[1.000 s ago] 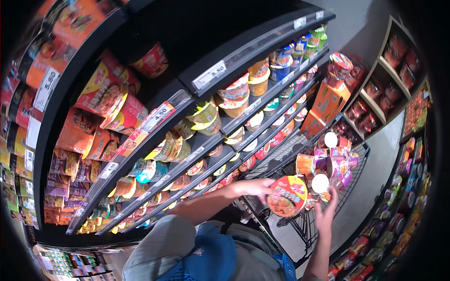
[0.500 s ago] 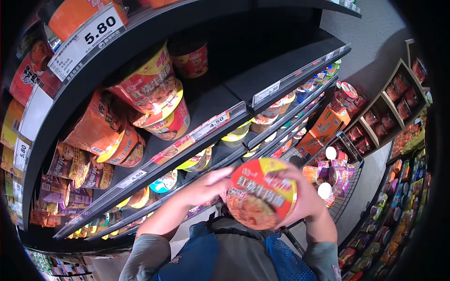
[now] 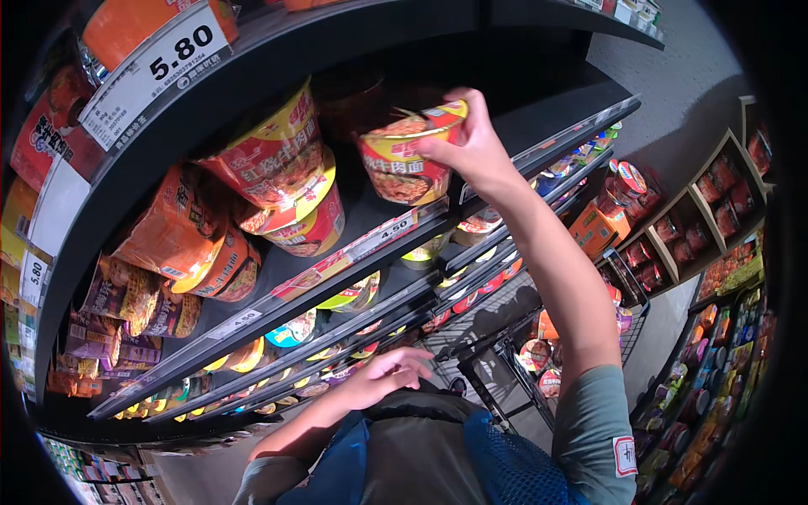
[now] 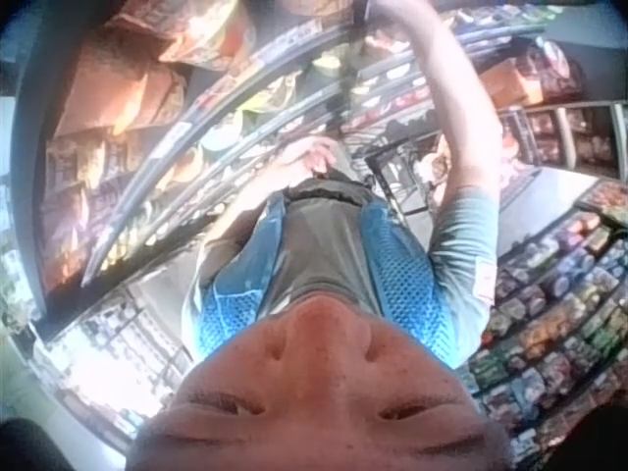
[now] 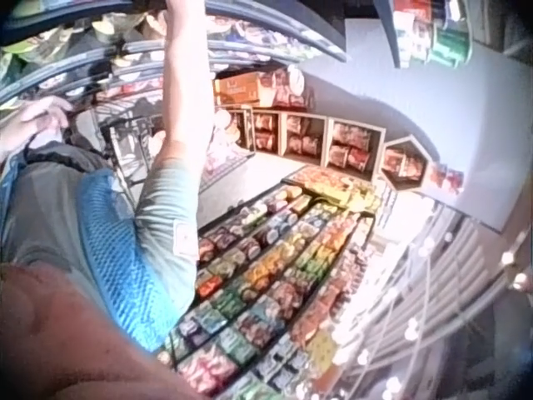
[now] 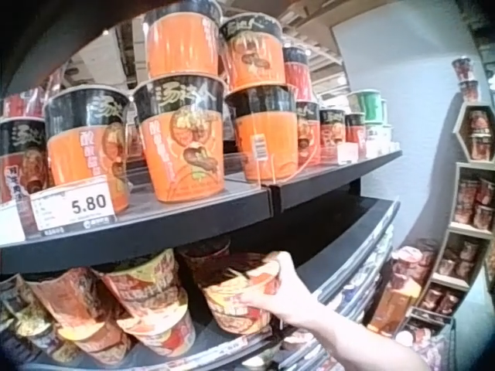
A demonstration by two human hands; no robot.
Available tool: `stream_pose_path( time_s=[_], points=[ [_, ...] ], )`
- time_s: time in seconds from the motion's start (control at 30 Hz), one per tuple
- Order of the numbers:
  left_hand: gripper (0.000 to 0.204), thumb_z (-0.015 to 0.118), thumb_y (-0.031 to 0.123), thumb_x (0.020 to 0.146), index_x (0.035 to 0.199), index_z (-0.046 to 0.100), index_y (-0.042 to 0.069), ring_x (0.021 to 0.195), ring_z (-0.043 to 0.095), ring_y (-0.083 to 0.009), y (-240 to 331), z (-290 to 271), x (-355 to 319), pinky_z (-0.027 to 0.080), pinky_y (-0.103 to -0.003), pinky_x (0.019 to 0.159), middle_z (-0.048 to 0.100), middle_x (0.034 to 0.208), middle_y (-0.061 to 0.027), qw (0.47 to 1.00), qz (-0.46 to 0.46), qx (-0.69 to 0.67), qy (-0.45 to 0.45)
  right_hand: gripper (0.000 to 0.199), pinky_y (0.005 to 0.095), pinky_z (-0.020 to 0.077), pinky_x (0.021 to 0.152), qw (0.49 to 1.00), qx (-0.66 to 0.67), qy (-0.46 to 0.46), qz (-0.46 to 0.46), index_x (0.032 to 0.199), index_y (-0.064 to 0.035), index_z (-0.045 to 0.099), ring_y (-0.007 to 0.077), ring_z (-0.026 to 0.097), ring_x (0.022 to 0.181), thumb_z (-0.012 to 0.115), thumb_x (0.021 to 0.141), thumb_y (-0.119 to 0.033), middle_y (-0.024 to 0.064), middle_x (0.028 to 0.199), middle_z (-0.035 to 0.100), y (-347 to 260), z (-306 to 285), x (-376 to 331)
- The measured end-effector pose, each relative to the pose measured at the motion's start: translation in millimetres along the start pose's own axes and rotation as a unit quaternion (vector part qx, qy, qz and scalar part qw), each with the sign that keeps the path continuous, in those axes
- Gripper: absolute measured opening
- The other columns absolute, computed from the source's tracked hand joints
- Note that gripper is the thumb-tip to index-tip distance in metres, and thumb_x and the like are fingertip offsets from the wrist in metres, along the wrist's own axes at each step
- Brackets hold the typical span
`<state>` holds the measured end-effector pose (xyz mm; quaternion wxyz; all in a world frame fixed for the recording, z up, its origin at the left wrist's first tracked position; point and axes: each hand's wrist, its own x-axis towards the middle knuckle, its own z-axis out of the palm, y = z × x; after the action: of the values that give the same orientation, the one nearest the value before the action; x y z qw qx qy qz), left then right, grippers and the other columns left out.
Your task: Stocking various brands of instant noodle bowls onto store shelves from a shopping cart.
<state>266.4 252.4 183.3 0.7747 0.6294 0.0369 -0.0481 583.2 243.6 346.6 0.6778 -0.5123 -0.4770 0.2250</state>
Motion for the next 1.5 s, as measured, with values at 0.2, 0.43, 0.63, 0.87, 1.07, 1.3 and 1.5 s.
stream_pose_path(
  time_s=[0.2, 0.43, 0.63, 0.87, 1.07, 1.3, 1.5],
  points=[
    [0.043, 0.054, 0.023, 0.104, 0.141, 0.048, 0.002, 0.095, 0.059, -0.0116, -13, 1, 12, 0.047, -0.028, 0.090, 0.064, 0.116, -0.0066, 1.000, -0.010, -0.012, 0.012, 0.104, 0.0342, 0.0482, 0.101, 0.991, -0.129, 0.022, -0.031, 0.131, 0.0078, 0.034, 0.0266, 0.056, 0.119, 0.094, 0.065, -0.045, 0.0233, 0.125, 0.052, 21, 6, 22],
    [0.044, 0.055, 0.026, 0.104, 0.142, 0.048, 0.004, 0.098, 0.059, -0.0118, -22, 8, 7, 0.047, -0.028, 0.091, 0.063, 0.117, -0.0066, 0.999, 0.000, -0.011, 0.046, 0.099, 0.0351, 0.0421, 0.104, 0.974, -0.174, -0.141, 0.031, 0.131, 0.0111, 0.043, 0.0309, 0.053, 0.125, 0.078, 0.075, -0.063, 0.0281, 0.131, 0.050, 11, -10, 29],
    [0.043, 0.055, 0.025, 0.104, 0.140, 0.049, 0.003, 0.098, 0.059, -0.0130, -28, 11, 12, 0.047, -0.029, 0.092, 0.063, 0.115, -0.0075, 0.998, -0.036, -0.020, 0.041, 0.063, 0.0373, 0.0389, 0.111, 0.988, -0.022, -0.092, 0.118, 0.143, -0.0047, 0.050, 0.0237, 0.053, 0.130, 0.045, 0.103, -0.054, 0.0137, 0.143, 0.055, 61, -46, 102],
    [0.047, 0.056, 0.030, 0.101, 0.136, 0.050, -0.001, 0.098, 0.060, -0.0168, -45, 9, 12, 0.048, -0.032, 0.092, 0.064, 0.108, -0.0112, 0.995, -0.011, -0.018, 0.096, 0.081, 0.0524, 0.0387, 0.109, 0.957, -0.018, -0.244, 0.158, 0.145, -0.0009, 0.045, 0.0449, 0.050, 0.129, 0.036, 0.099, -0.067, 0.0245, 0.145, 0.050, 27, -49, 139],
    [0.039, 0.054, 0.017, 0.102, 0.138, 0.049, 0.001, 0.097, 0.061, -0.0149, -78, 1, 34, 0.048, -0.030, 0.090, 0.065, 0.113, -0.0096, 0.995, -0.094, -0.015, 0.042, 0.070, 0.0414, 0.0452, 0.106, 0.993, -0.110, -0.035, 0.004, 0.145, 0.0019, 0.045, 0.0300, 0.054, 0.128, 0.050, 0.101, -0.053, 0.0221, 0.141, 0.054, 3, -192, 4],
    [0.027, 0.055, 0.009, 0.102, 0.127, 0.057, 0.000, 0.103, 0.060, -0.0133, -130, 1, 66, 0.048, -0.028, 0.092, 0.064, 0.110, -0.0069, 0.990, -0.103, 0.059, 0.071, 0.048, 0.0323, 0.0383, 0.110, 0.871, -0.340, 0.267, 0.233, 0.139, 0.0033, 0.050, 0.0204, 0.052, 0.130, 0.053, 0.104, -0.030, 0.0121, 0.138, 0.056, 54, -300, -360],
    [0.025, 0.060, 0.015, 0.099, 0.122, 0.062, 0.006, 0.104, 0.061, -0.0180, -144, 15, 97, 0.049, -0.031, 0.092, 0.062, 0.111, -0.0097, 0.980, -0.086, 0.158, 0.087, 0.036, 0.0488, 0.0474, 0.097, 0.649, -0.602, 0.160, 0.437, 0.118, -0.0097, 0.061, 0.0394, 0.054, 0.118, 0.071, 0.088, -0.027, 0.0201, 0.126, 0.056, 143, -257, -617]
  ],
)
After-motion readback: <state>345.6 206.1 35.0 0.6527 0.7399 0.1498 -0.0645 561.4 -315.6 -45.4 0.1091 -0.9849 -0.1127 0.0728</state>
